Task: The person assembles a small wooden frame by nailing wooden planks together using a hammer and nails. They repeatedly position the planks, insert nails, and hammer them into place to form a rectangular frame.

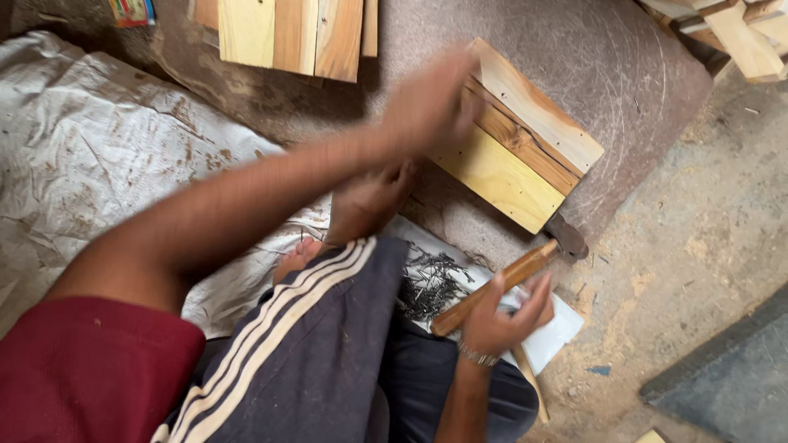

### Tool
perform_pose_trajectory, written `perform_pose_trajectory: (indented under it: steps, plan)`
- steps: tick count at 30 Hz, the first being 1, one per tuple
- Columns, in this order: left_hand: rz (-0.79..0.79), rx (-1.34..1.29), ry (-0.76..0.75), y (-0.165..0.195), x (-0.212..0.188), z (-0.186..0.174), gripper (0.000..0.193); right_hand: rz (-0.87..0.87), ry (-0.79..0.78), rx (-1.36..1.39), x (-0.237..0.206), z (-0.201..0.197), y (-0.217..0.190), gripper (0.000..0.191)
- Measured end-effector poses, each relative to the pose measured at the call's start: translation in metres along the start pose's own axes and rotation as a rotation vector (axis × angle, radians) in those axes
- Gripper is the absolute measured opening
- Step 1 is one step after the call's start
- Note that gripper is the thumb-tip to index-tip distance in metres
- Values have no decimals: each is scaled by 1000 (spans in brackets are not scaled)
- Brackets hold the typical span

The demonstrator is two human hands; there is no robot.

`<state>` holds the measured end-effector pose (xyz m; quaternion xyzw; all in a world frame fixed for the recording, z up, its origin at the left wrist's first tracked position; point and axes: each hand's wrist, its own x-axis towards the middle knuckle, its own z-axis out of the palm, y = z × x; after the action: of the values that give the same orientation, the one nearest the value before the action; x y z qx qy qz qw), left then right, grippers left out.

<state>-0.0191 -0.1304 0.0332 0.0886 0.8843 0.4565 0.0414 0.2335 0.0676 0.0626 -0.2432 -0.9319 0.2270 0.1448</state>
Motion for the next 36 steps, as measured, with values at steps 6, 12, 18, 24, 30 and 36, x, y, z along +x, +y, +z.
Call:
perform_pose_trajectory:
  steps: [6, 12, 18, 24, 30, 36]
  plan:
    - [-78, 57, -522, -20, 80, -16, 70, -35, -280, 13, 86, 28, -44, 99]
    - [98, -60, -276, -5, 42, -40, 70, 81, -167, 105, 79, 42, -52, 84]
    - [473, -185, 0, -3, 1, -62, 53, -51, 68, 135, 100, 50, -54, 86]
    - [526, -113, 71, 7, -26, -49, 44, 65, -188, -111, 94, 24, -30, 86]
    - [516, -342, -18, -5, -27, -40, 83, 591, -109, 230, 1, 9, 18, 70]
    - [387, -353, -310, -16, -12, -21, 50, 992, -493, 1197, -21, 4, 37, 43]
